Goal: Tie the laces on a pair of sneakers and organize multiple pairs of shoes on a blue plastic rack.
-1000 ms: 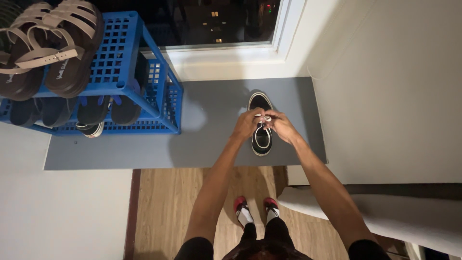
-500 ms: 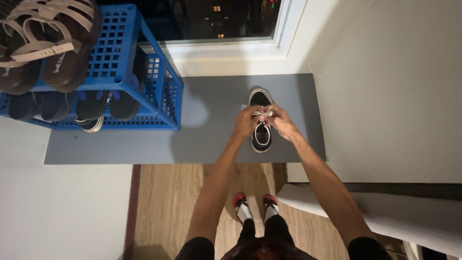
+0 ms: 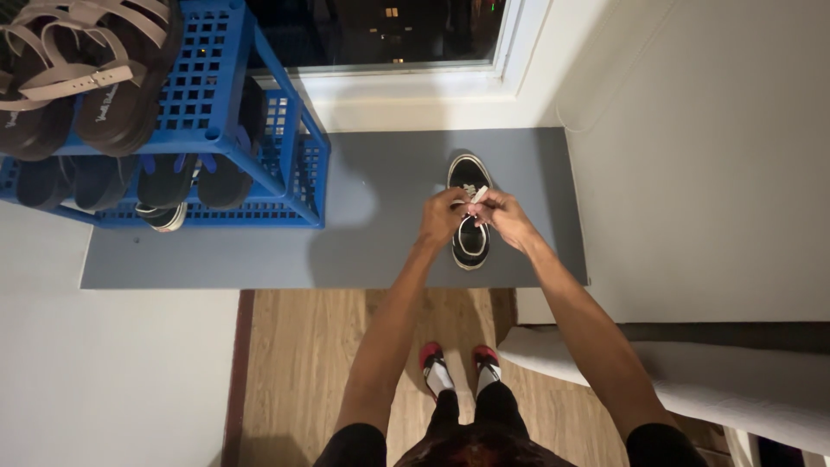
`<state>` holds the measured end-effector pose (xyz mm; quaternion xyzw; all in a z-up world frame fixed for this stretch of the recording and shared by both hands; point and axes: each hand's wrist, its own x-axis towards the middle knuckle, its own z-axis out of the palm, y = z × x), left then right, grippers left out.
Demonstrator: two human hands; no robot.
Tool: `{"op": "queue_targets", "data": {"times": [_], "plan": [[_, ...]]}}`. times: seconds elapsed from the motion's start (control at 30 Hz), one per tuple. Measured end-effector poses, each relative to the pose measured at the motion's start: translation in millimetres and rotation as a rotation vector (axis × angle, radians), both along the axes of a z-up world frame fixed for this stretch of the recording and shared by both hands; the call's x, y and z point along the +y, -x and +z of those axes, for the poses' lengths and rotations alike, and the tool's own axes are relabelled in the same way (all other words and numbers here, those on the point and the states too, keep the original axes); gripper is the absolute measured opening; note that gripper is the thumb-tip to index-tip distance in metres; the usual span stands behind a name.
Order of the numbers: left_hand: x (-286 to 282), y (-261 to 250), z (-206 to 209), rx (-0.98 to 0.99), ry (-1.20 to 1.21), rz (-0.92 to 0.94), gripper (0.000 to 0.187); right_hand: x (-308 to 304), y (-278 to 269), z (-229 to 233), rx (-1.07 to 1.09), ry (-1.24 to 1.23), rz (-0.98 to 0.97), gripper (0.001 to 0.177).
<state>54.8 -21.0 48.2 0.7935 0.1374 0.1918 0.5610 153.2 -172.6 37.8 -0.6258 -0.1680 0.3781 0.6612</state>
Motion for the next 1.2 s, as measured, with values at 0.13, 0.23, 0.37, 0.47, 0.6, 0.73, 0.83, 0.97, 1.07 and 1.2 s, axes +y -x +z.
{"op": "queue_targets", "data": {"times": [0.13, 0.23, 0.37, 0.47, 0.6, 0.73, 0.83, 0.97, 1.07, 1.2], "plan": [[0.0, -0.7, -1.2, -0.045, -0.019, -0.004, 0.017, 1.3, -0.2, 1.2, 0.003, 0.013, -0.009, 0.010], [-1.0, 0.6, 3.3, 0.090, 0.121, -0.006, 0.014, 1.0, -1.2, -6.5, -0.005, -0.020, 0.007, 0.009], [0.6, -2.0, -1.4, 0.035, -0.002, 0.028, 0.014, 2.0, -4.1, -12.6, -0.034, -0.015, 0.022, 0.011], [-1.7, -1.8, 0.0, -0.028, -0.053, 0.035, 0.015, 0.6, -6.5, -20.2, -0.049, -0.029, 0.023, 0.010], [-2.1, -6.8, -10.8, -0.128, -0.141, 0.077, 0.018, 0.2, -3.4, -4.7, -0.081, -0.035, 0.030, 0.020], [-0.3, -5.9, -12.0, -0.076, -0.301, 0.066, 0.017, 3.7, -1.9, -7.0, -0.127, 0.037, 0.000, 0.032], [-0.4, -8.4, -22.4, -0.163, -0.422, 0.048, 0.026, 3.1, 1.8, 1.3, -0.408, 0.156, -0.033, 0.032], [-1.4, -2.6, -11.9, -0.082, -0.551, -0.085, 0.044, 3.1, 2.4, 0.6, -0.522, 0.174, -0.073, 0.022], [-3.2, -0.8, -11.8, -0.004, -0.633, -0.134, 0.048, 1.8, 8.1, 7.1, -0.650, 0.212, -0.087, 0.016], [-1.6, -1.2, -8.5, 0.065, -0.720, -0.177, 0.038, -0.9, 12.9, 9.1, -0.716, 0.082, -0.112, 0.013]]}}
